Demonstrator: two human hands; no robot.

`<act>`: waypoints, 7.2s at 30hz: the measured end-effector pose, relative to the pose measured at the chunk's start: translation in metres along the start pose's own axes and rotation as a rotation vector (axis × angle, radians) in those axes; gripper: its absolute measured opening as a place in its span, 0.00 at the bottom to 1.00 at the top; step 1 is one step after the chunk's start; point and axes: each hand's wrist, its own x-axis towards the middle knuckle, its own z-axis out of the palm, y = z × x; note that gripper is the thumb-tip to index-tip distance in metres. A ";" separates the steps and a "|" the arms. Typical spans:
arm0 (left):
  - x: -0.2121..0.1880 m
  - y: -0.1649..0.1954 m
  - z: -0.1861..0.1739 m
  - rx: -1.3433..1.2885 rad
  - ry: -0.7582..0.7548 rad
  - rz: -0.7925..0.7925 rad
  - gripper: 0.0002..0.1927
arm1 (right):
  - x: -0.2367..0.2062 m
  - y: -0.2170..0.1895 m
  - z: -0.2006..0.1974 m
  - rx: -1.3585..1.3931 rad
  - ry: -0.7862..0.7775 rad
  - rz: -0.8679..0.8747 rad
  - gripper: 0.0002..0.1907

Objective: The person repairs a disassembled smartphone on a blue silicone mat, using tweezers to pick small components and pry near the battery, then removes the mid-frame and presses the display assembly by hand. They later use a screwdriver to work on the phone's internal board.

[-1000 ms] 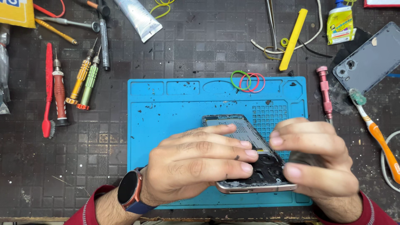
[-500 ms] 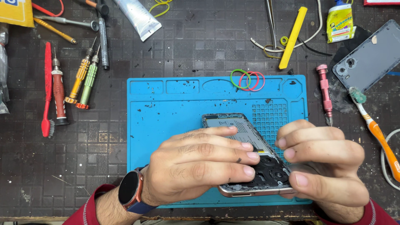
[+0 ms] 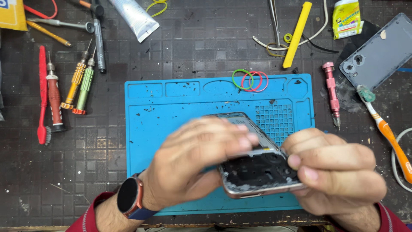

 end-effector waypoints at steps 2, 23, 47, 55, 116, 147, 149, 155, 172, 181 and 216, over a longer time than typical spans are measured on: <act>0.003 -0.001 -0.003 0.071 0.020 -0.046 0.18 | -0.001 0.001 0.002 0.025 0.070 0.089 0.12; -0.006 -0.005 -0.015 0.377 -0.012 -0.102 0.15 | 0.026 -0.002 0.010 -0.489 -0.207 0.266 0.16; -0.013 -0.022 0.002 0.194 0.063 -0.274 0.12 | 0.014 0.011 0.020 -0.471 -0.230 0.393 0.14; -0.013 -0.024 -0.002 0.240 0.018 -0.216 0.11 | 0.017 0.007 0.026 -0.544 -0.237 0.389 0.13; -0.014 -0.026 -0.008 0.141 0.050 -0.241 0.15 | 0.025 0.009 0.012 -0.566 -0.228 0.367 0.15; -0.011 -0.018 -0.024 -0.692 -0.036 -0.561 0.37 | 0.021 -0.007 0.002 -0.704 -0.386 -0.112 0.11; -0.014 -0.023 -0.020 -0.758 -0.173 -0.665 0.36 | 0.021 -0.008 0.004 -0.734 -0.422 -0.134 0.10; -0.021 -0.031 -0.003 -0.850 -0.172 -0.907 0.27 | 0.022 -0.003 0.012 -0.746 -0.234 -0.005 0.15; -0.034 -0.032 0.026 -0.859 0.179 -0.784 0.23 | -0.007 0.027 0.013 0.411 -0.092 1.271 0.09; -0.032 -0.029 0.030 -0.806 0.240 -0.757 0.27 | -0.005 0.028 0.017 0.360 -0.032 1.334 0.09; -0.034 -0.027 0.025 -0.548 0.166 -0.724 0.21 | -0.004 0.027 0.015 0.387 -0.150 1.192 0.14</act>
